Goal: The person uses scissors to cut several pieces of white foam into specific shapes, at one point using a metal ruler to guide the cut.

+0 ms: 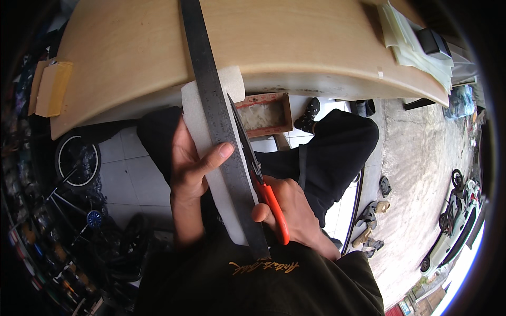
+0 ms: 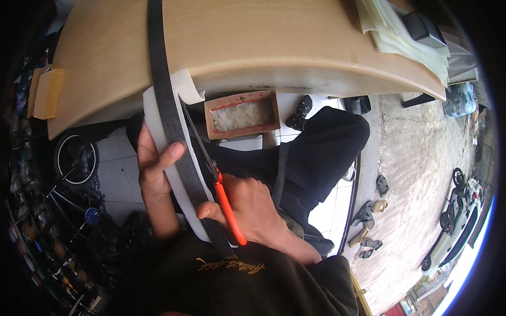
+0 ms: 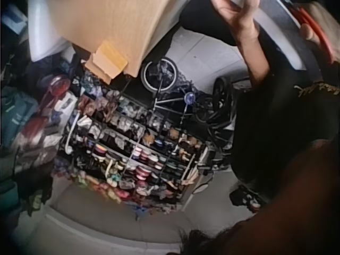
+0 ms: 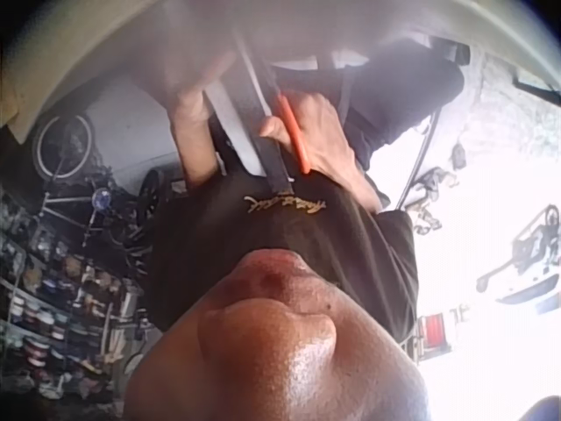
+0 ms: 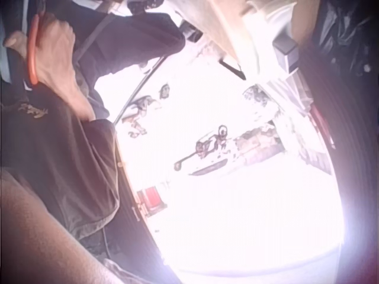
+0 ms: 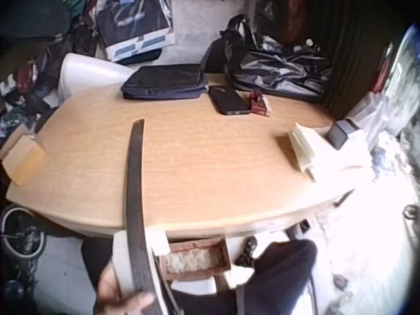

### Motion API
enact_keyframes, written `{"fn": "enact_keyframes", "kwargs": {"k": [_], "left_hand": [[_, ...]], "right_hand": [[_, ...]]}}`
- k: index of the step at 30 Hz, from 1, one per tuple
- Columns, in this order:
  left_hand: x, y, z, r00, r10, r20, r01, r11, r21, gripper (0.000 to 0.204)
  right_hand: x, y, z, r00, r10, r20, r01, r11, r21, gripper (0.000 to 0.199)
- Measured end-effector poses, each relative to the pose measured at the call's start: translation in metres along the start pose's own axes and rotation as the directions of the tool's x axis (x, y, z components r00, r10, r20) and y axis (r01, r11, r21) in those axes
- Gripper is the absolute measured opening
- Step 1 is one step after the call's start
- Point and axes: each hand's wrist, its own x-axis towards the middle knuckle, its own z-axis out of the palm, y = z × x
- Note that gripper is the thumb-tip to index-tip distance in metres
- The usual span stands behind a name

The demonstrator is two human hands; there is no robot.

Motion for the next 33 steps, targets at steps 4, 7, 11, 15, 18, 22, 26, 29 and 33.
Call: {"fn": "enact_keyframes", "kwargs": {"k": [4,7,11,15,18,22,26,29,33], "left_hand": [[-0.002,-0.005,-0.002,0.999,-0.032,0.014,0.032,0.999,0.002,0.071],[-0.003,-0.006,-0.002,0.998,-0.041,0.056,0.040,0.999,0.016,0.072],[-0.002,-0.005,0.002,0.996,-0.035,0.086,0.034,0.999,0.010,0.076],[0.003,-0.007,0.003,0.996,-0.030,0.081,0.029,0.999,0.016,0.079],[0.006,-0.007,0.002,0.997,-0.035,0.072,0.034,0.999,0.022,0.079],[0.008,-0.008,-0.001,0.997,-0.062,0.037,0.061,0.998,0.027,0.077],[0.012,-0.015,-0.013,0.988,-0.149,0.047,0.149,0.989,0.008,0.071],[0.019,-0.016,-0.011,0.992,-0.054,0.111,0.062,0.996,-0.066,0.066],[0.019,-0.012,-0.012,0.999,0.012,0.046,-0.013,1.000,0.018,0.058]], "right_hand": [[0.007,-0.003,-0.005,0.999,-0.040,-0.006,0.040,0.999,-0.019,0.086],[0.015,-0.007,-0.007,0.999,-0.041,-0.017,0.041,0.999,-0.018,0.083],[0.023,-0.014,-0.008,0.997,-0.037,-0.070,0.043,0.994,0.096,0.088],[0.027,-0.016,-0.004,0.991,-0.036,-0.129,0.054,0.988,0.141,0.083],[0.030,-0.019,-0.005,0.991,-0.020,-0.130,0.041,0.986,0.160,0.080],[0.034,-0.017,-0.003,0.985,-0.025,-0.170,0.050,0.989,0.142,0.076],[0.036,-0.015,-0.004,0.990,-0.012,-0.142,0.028,0.993,0.111,0.070],[0.037,-0.020,-0.006,0.987,-0.011,-0.163,0.030,0.993,0.114,0.068],[0.025,-0.001,-0.009,0.984,0.032,-0.174,0.003,0.981,0.195,0.062]]}}
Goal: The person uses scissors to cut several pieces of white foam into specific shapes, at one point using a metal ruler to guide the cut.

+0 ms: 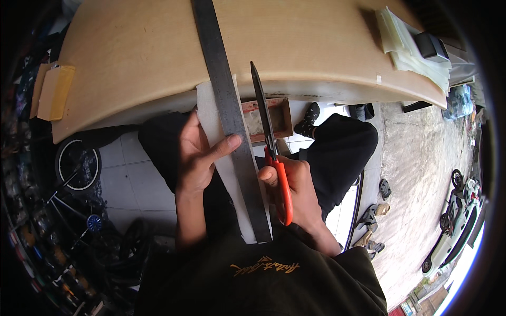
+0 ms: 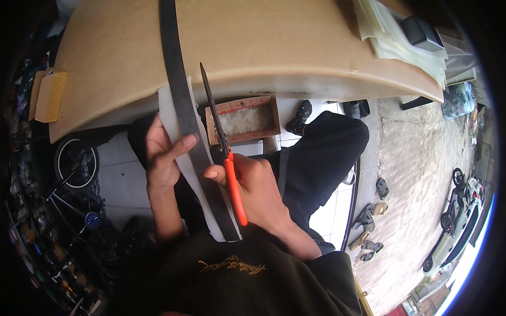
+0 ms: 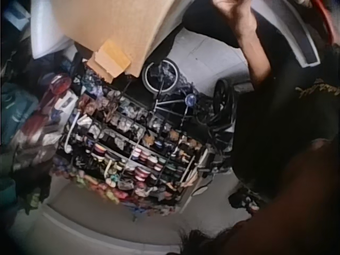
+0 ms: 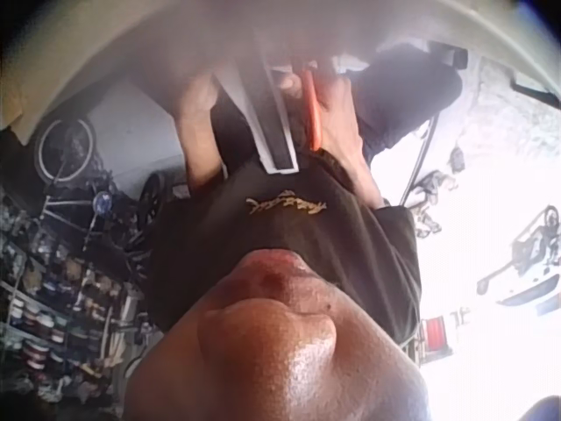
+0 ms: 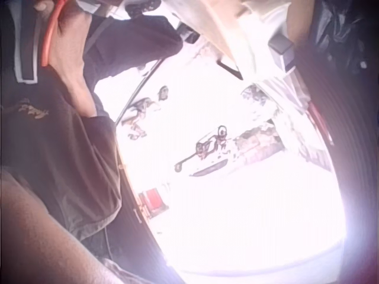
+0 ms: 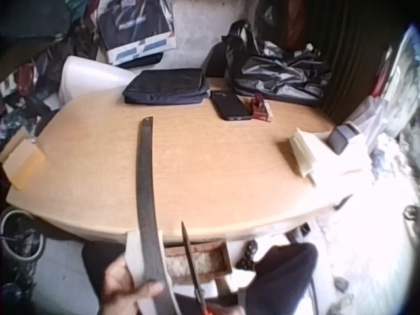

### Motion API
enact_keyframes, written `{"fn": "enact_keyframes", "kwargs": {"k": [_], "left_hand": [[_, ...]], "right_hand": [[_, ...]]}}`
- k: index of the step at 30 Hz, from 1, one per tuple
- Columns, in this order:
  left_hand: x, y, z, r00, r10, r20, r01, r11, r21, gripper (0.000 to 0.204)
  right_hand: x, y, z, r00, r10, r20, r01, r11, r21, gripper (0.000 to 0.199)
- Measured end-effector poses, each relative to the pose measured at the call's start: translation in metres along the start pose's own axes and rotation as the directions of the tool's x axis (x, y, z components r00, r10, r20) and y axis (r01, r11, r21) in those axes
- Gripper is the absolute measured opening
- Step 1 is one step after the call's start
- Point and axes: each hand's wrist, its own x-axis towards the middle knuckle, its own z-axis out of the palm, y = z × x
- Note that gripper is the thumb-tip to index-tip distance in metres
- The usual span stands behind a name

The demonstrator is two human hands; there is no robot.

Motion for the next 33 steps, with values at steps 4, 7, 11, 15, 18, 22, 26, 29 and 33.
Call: {"fn": "enact_keyframes", "kwargs": {"k": [4,7,11,15,18,22,26,29,33], "left_hand": [[0.006,0.014,0.004,0.987,0.065,-0.145,-0.056,0.996,0.068,0.037],[0.016,0.025,0.010,0.937,0.191,-0.292,-0.141,0.973,0.184,0.041],[0.024,0.035,0.006,0.905,0.280,-0.320,-0.178,0.933,0.313,0.044],[0.025,0.039,0.005,0.821,0.419,-0.387,-0.242,0.870,0.429,0.045],[0.030,0.044,-0.001,0.780,0.526,-0.340,-0.256,0.764,0.592,0.044],[0.041,0.055,-0.010,0.757,0.582,-0.295,-0.189,0.628,0.755,0.044],[0.041,0.056,-0.010,0.773,0.551,-0.314,-0.184,0.668,0.721,0.038],[0.036,0.051,-0.010,0.778,0.528,-0.340,-0.194,0.717,0.669,0.036],[0.027,0.048,-0.019,0.768,0.533,-0.356,-0.260,0.767,0.587,0.041]], "right_hand": [[-0.013,0.018,-0.011,0.993,-0.002,-0.119,0.017,0.992,0.128,0.064],[-0.017,0.024,-0.022,0.989,0.103,-0.102,-0.087,0.984,0.154,0.064],[-0.020,0.034,-0.026,0.985,0.126,-0.120,-0.092,0.962,0.258,0.064],[-0.022,0.041,-0.030,0.985,0.134,-0.111,-0.107,0.969,0.221,0.064],[-0.024,0.044,-0.031,0.983,0.142,-0.113,-0.111,0.963,0.246,0.065],[-0.026,0.052,-0.031,0.981,0.137,-0.135,-0.099,0.961,0.256,0.066],[-0.026,0.063,-0.029,0.979,0.145,-0.147,-0.102,0.958,0.268,0.067],[-0.025,0.064,-0.029,0.981,0.132,-0.142,-0.088,0.955,0.282,0.067],[-0.024,0.061,-0.028,0.985,0.122,-0.121,-0.083,0.955,0.285,0.068]]}}
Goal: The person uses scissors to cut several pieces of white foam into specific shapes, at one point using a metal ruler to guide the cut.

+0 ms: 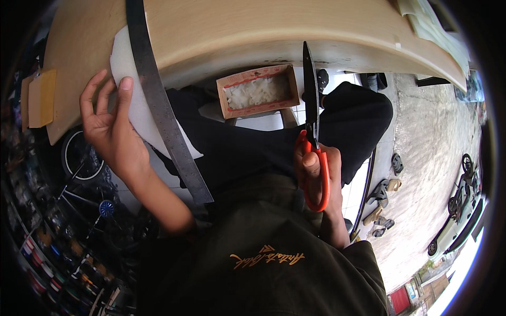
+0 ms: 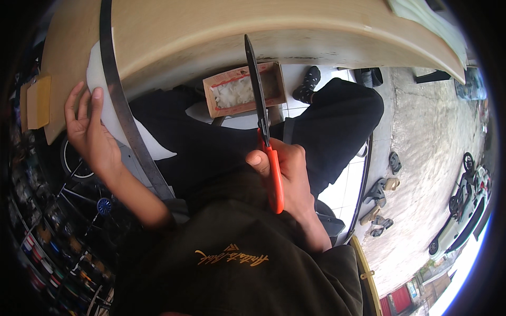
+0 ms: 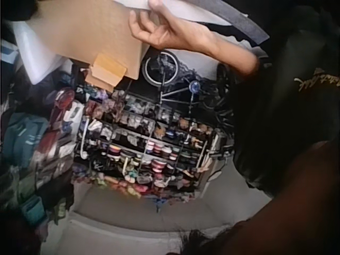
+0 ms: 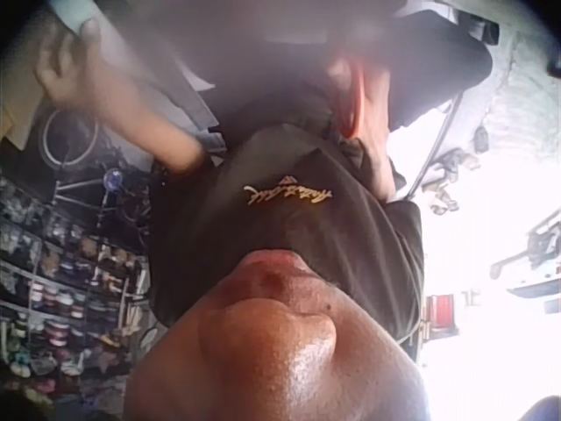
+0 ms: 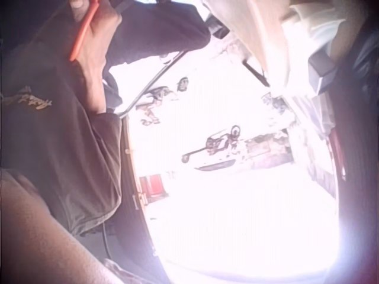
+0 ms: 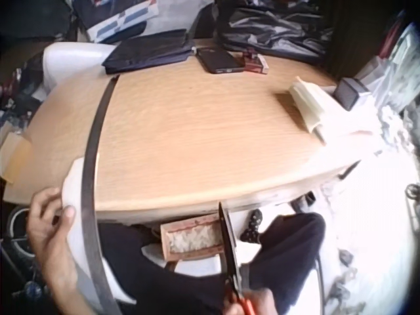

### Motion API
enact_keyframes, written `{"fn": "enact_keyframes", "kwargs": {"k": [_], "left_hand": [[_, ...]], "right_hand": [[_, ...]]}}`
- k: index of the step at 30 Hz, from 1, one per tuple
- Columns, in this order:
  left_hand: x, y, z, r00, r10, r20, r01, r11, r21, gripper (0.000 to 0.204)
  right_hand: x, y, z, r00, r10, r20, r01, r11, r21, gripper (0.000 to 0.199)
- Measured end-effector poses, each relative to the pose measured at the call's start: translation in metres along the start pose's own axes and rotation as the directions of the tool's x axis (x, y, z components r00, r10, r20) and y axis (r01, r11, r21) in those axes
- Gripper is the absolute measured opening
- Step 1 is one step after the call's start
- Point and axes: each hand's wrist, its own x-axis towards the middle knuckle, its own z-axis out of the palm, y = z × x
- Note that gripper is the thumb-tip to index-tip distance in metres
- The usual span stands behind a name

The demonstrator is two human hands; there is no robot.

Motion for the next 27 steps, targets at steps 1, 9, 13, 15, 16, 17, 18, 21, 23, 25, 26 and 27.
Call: {"fn": "enact_keyframes", "kwargs": {"k": [1,9,13,15,16,17,18,21,23,25,26,27], "left_hand": [[-0.001,-0.001,-0.003,1.000,-0.004,-0.010,0.004,1.000,-0.002,0.041],[-0.008,-0.005,0.003,0.994,0.060,-0.094,-0.055,0.997,0.055,0.032],[-0.012,-0.008,0.022,0.979,0.157,-0.131,-0.145,0.985,0.096,0.030],[-0.016,-0.006,0.027,0.971,0.185,-0.152,-0.167,0.978,0.123,0.029],[-0.017,-0.006,0.028,0.967,0.198,-0.160,-0.179,0.976,0.122,0.028],[-0.018,-0.008,0.030,0.960,0.238,-0.148,-0.221,0.968,0.121,0.028],[-0.018,-0.008,0.031,0.960,0.234,-0.154,-0.217,0.969,0.122,0.028],[-0.020,-0.006,0.034,0.964,0.214,-0.158,-0.200,0.974,0.103,0.026],[-0.019,-0.005,0.031,0.962,0.225,-0.157,-0.199,0.966,0.163,0.026],[-0.018,-0.009,0.026,0.954,0.255,-0.157,-0.224,0.957,0.186,0.026],[-0.018,-0.008,0.023,0.956,0.249,-0.154,-0.216,0.956,0.199,0.027],[-0.019,-0.005,0.018,0.958,0.242,-0.150,-0.208,0.955,0.213,0.027]], "right_hand": [[0.000,0.000,0.001,1.000,0.005,0.006,-0.005,1.000,0.006,0.067],[0.004,-0.022,0.031,0.979,-0.102,0.174,0.103,0.995,0.002,0.048],[0.005,-0.026,0.065,0.966,-0.083,0.244,0.093,0.995,-0.033,0.036],[0.006,-0.032,0.068,0.954,-0.055,0.294,0.073,0.996,-0.051,0.032],[0.006,-0.036,0.069,0.947,-0.040,0.318,0.063,0.996,-0.062,0.030],[0.006,-0.040,0.072,0.947,-0.125,0.295,0.132,0.991,-0.004,0.026],[0.005,-0.040,0.073,0.948,-0.139,0.288,0.151,0.988,-0.021,0.025],[0.006,-0.042,0.074,0.941,-0.216,0.262,0.243,0.967,-0.074,0.017],[0.004,-0.046,0.073,0.951,-0.164,0.261,0.190,0.979,-0.077,0.015],[0.003,-0.051,0.069,0.957,-0.154,0.248,0.184,0.977,-0.106,0.013],[0.003,-0.052,0.067,0.960,-0.158,0.231,0.184,0.978,-0.095,0.013],[0.004,-0.054,0.065,0.963,-0.162,0.214,0.183,0.980,-0.082,0.013]]}}
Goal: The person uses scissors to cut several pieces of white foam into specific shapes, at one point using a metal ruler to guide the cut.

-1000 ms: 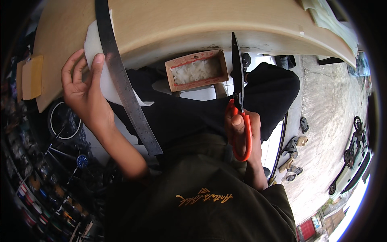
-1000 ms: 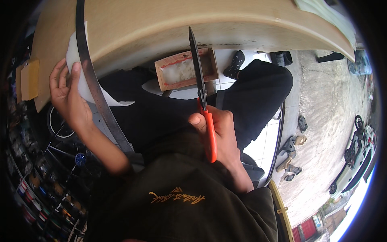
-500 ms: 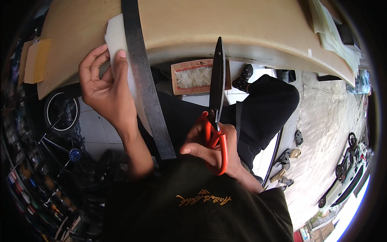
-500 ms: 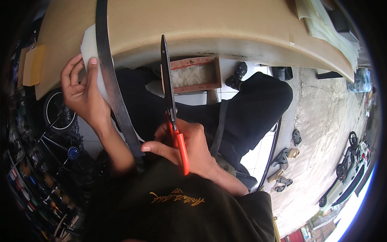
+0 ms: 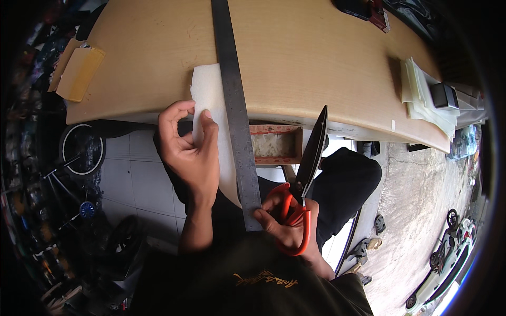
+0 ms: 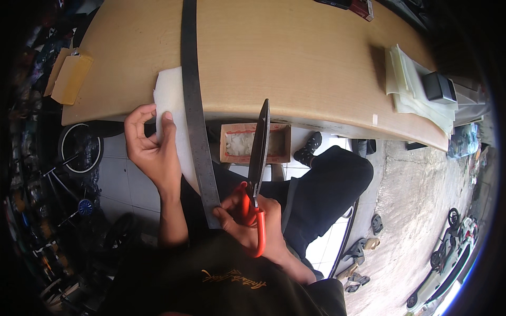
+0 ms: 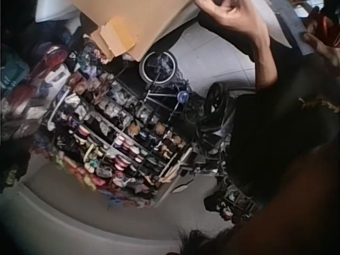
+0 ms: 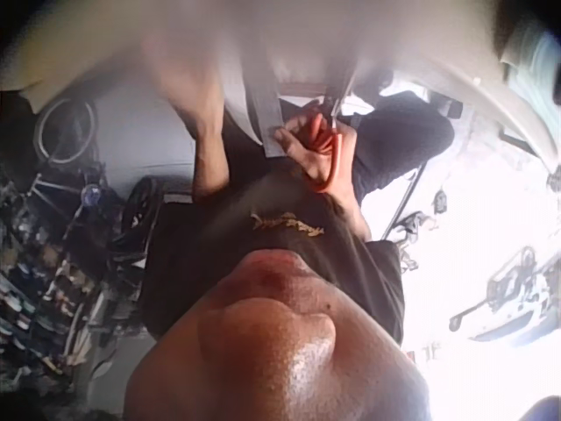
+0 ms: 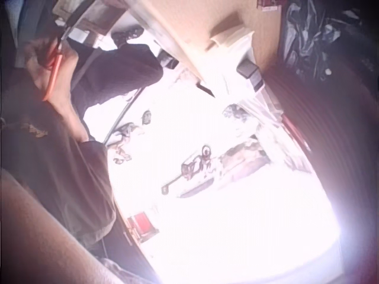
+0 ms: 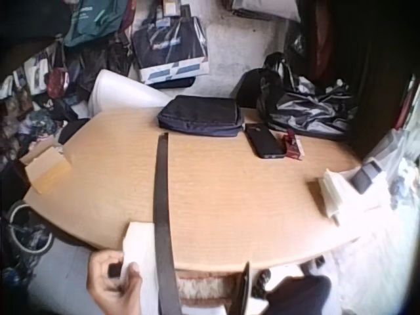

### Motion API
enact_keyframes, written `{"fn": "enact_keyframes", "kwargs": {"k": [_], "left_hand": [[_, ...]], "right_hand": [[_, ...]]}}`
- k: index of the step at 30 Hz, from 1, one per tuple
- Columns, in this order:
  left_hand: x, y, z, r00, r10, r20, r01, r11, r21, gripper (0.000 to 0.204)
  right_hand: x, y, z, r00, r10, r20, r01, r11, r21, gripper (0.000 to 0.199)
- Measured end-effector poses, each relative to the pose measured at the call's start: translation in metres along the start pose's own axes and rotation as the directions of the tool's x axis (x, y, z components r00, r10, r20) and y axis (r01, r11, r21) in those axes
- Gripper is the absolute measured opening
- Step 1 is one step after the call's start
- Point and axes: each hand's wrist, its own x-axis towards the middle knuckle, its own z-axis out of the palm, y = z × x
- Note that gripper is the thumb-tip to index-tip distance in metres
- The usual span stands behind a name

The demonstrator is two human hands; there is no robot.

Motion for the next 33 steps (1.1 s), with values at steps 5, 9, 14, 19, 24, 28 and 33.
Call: {"fn": "enact_keyframes", "kwargs": {"k": [5,9,14,19,24,28,33], "left_hand": [[-0.004,0.003,-0.027,0.984,-0.179,0.025,0.180,0.979,-0.099,0.028],[-0.007,0.004,-0.048,0.956,-0.292,-0.031,0.280,0.939,-0.200,0.033],[-0.014,-0.009,-0.070,0.920,-0.392,-0.015,0.374,0.888,-0.269,0.021],[-0.023,-0.007,-0.072,0.872,-0.480,0.100,0.474,0.771,-0.425,0.014],[-0.036,-0.004,-0.065,0.861,-0.462,0.213,0.506,0.741,-0.441,0.012],[-0.046,0.010,-0.063,0.856,-0.400,0.328,0.511,0.750,-0.420,0.014],[-0.075,0.030,-0.046,0.472,-0.158,0.867,0.563,0.811,-0.159,0.019]], "right_hand": [[0.013,-0.017,-0.009,0.989,0.116,-0.096,-0.114,0.993,0.031,0.012],[0.032,-0.014,-0.002,0.984,0.005,-0.178,-0.002,1.000,0.022,0.016],[0.055,-0.016,0.013,0.968,-0.025,-0.248,0.060,0.989,0.136,0.014],[0.070,-0.025,0.016,0.958,0.019,-0.285,0.010,0.995,0.100,0.016],[0.079,-0.025,0.018,0.949,0.017,-0.314,0.000,0.999,0.054,0.021],[0.063,-0.012,0.000,0.956,0.023,-0.294,0.029,0.985,0.172,0.026],[0.009,0.042,-0.033,0.933,-0.066,-0.354,0.175,0.942,0.287,0.045]]}}
